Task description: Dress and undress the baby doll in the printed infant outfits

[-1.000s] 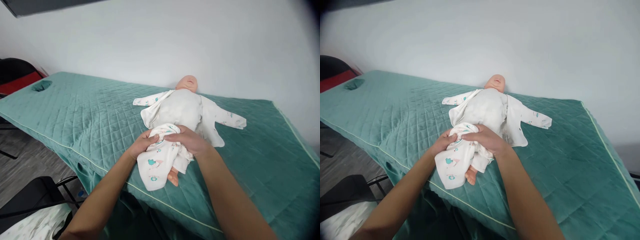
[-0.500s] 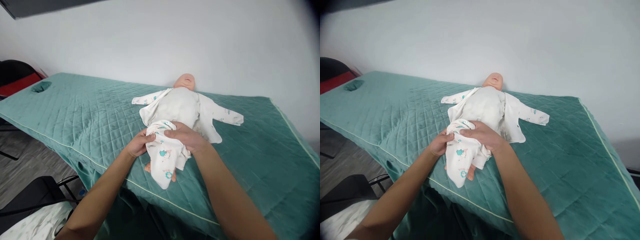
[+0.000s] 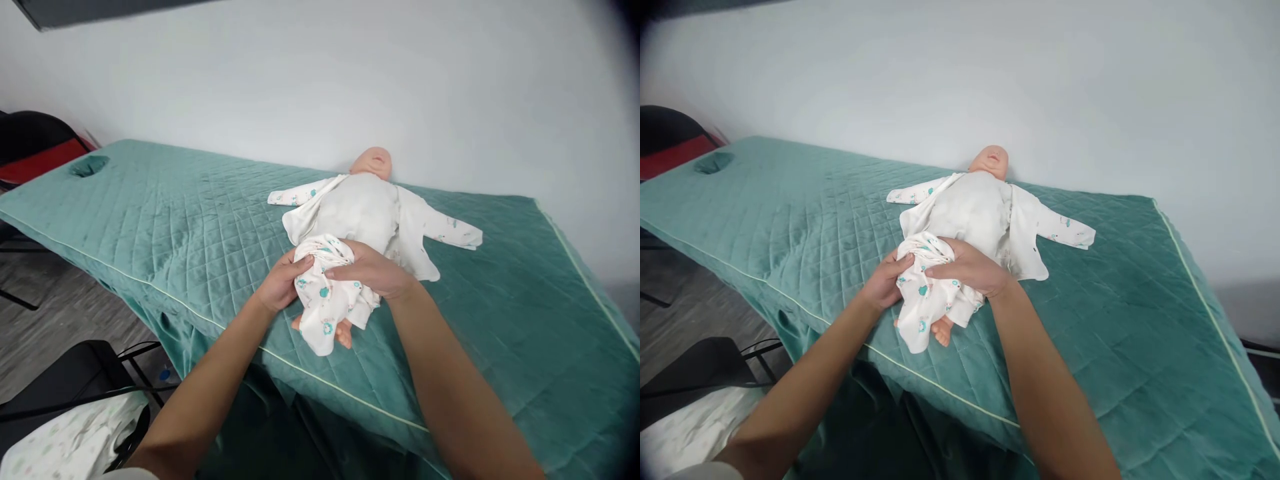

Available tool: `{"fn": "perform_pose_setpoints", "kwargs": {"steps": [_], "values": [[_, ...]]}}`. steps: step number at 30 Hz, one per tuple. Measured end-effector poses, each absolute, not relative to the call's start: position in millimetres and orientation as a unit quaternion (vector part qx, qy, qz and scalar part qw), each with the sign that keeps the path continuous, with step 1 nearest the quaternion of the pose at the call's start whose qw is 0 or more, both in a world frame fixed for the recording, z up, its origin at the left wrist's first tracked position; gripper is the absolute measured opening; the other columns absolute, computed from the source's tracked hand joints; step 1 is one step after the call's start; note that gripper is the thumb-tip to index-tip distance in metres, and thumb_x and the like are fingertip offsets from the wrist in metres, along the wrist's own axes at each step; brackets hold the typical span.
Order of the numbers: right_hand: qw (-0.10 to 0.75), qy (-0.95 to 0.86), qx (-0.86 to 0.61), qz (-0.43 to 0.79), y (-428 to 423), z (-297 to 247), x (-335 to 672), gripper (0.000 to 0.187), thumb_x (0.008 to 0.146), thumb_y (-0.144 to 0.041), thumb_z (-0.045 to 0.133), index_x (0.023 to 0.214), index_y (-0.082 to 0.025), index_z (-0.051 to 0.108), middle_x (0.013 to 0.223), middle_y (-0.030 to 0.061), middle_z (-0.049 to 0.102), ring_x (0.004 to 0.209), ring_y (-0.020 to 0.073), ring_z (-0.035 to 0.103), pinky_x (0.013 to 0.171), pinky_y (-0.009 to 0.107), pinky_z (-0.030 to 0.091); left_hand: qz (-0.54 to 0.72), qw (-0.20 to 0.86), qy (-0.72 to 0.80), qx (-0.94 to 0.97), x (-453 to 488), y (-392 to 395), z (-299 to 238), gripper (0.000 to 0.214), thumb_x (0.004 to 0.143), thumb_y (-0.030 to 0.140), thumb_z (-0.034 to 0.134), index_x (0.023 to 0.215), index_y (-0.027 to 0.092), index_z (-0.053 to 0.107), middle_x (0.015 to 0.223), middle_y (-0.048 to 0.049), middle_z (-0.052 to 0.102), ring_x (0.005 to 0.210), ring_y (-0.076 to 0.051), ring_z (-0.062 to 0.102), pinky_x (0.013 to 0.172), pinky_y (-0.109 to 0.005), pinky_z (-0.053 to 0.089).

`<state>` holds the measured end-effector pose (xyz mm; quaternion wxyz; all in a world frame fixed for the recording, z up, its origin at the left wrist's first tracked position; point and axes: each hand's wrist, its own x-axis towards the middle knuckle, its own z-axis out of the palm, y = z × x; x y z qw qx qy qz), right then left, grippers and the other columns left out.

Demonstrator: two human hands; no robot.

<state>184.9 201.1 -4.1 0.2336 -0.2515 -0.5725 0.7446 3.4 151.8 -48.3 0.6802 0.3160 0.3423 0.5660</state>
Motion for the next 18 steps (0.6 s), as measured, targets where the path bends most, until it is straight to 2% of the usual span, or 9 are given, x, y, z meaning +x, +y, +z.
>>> {"fn": "perform_pose_setpoints", "kwargs": {"steps": [2, 4, 6, 8, 10, 13, 15, 18], "values": [[0.246, -0.578, -0.262, 0.732, 200, -5, 185, 0.046, 0.078, -0.028, 0.081, 0.120, -0.015, 0.066, 0.105, 0.0050, 0.073, 0.090, 0.0167, 0.067, 0.078, 0.028, 0.052, 0.586, 0.665, 0.353, 0.301, 13, 137, -39, 0.041, 0.071, 0.039, 0.085, 0.099, 0.013, 0.071, 0.079, -0.0043, 0.074, 0.064, -0.014, 0.066, 0.063, -0.024, 0.051], [0.255, -0.590, -0.273, 0.716, 200, -7, 184, 0.043, 0.076, -0.030, 0.082, 0.114, -0.016, 0.068, 0.102, 0.0035, 0.072, 0.089, 0.0164, 0.066, 0.078, 0.028, 0.051, 0.591, 0.652, 0.379, 0.288, 22, 120, -30, 0.040, 0.075, 0.042, 0.082, 0.099, 0.014, 0.068, 0.070, -0.0008, 0.070, 0.054, -0.011, 0.059, 0.054, -0.023, 0.047], [0.262, -0.613, -0.296, 0.684, 199, -9, 183, 0.037, 0.075, -0.031, 0.082, 0.105, -0.017, 0.068, 0.095, 0.0013, 0.071, 0.085, 0.0158, 0.065, 0.076, 0.028, 0.050, 0.579, 0.645, 0.414, 0.278, 28, 102, -22, 0.040, 0.078, 0.048, 0.078, 0.098, 0.015, 0.066, 0.060, 0.0034, 0.062, 0.043, -0.008, 0.048, 0.042, -0.021, 0.035], [0.261, -0.652, -0.329, 0.631, 196, -10, 182, 0.031, 0.074, -0.032, 0.081, 0.098, -0.016, 0.068, 0.090, 0.0001, 0.069, 0.081, 0.0155, 0.063, 0.073, 0.027, 0.048, 0.573, 0.637, 0.441, 0.265, 31, 87, -15, 0.041, 0.079, 0.051, 0.078, 0.095, 0.016, 0.064, 0.057, 0.0053, 0.056, 0.040, -0.006, 0.041, 0.039, -0.020, 0.026], [0.250, -0.694, -0.357, 0.573, 192, -10, 182, 0.028, 0.075, -0.034, 0.079, 0.095, -0.016, 0.069, 0.088, 0.0001, 0.068, 0.081, 0.0160, 0.062, 0.071, 0.027, 0.047, 0.581, 0.624, 0.459, 0.249, 31, 74, -10, 0.039, 0.077, 0.048, 0.080, 0.093, 0.016, 0.065, 0.063, 0.0040, 0.058, 0.048, -0.007, 0.046, 0.043, -0.020, 0.031], [0.219, -0.735, -0.384, 0.515, 183, -8, 185, 0.028, 0.077, -0.038, 0.075, 0.093, -0.017, 0.070, 0.086, 0.0002, 0.068, 0.079, 0.0171, 0.060, 0.070, 0.028, 0.046, 0.604, 0.611, 0.460, 0.225, 32, 56, -4, 0.035, 0.075, 0.042, 0.082, 0.093, 0.015, 0.068, 0.078, -0.0002, 0.067, 0.066, -0.011, 0.058, 0.060, -0.022, 0.043], [0.203, -0.754, -0.395, 0.484, 178, -6, 187, 0.025, 0.076, -0.037, 0.074, 0.090, -0.017, 0.070, 0.086, 0.0003, 0.067, 0.079, 0.0176, 0.060, 0.070, 0.028, 0.046, 0.617, 0.617, 0.446, 0.200, 35, 44, -2, 0.033, 0.075, 0.039, 0.083, 0.094, 0.015, 0.069, 0.086, -0.0023, 0.070, 0.075, -0.013, 0.061, 0.069, -0.024, 0.046], [0.211, -0.791, -0.386, 0.425, 172, -5, 187, 0.016, 0.071, -0.030, 0.072, 0.081, -0.017, 0.070, 0.092, 0.0020, 0.065, 0.086, 0.0191, 0.061, 0.076, 0.030, 0.047, 0.625, 0.636, 0.430, 0.142, 43, 25, -6, 0.032, 0.074, 0.035, 0.084, 0.095, 0.016, 0.070, 0.087, -0.0022, 0.069, 0.077, -0.014, 0.061, 0.073, -0.026, 0.046]]}}
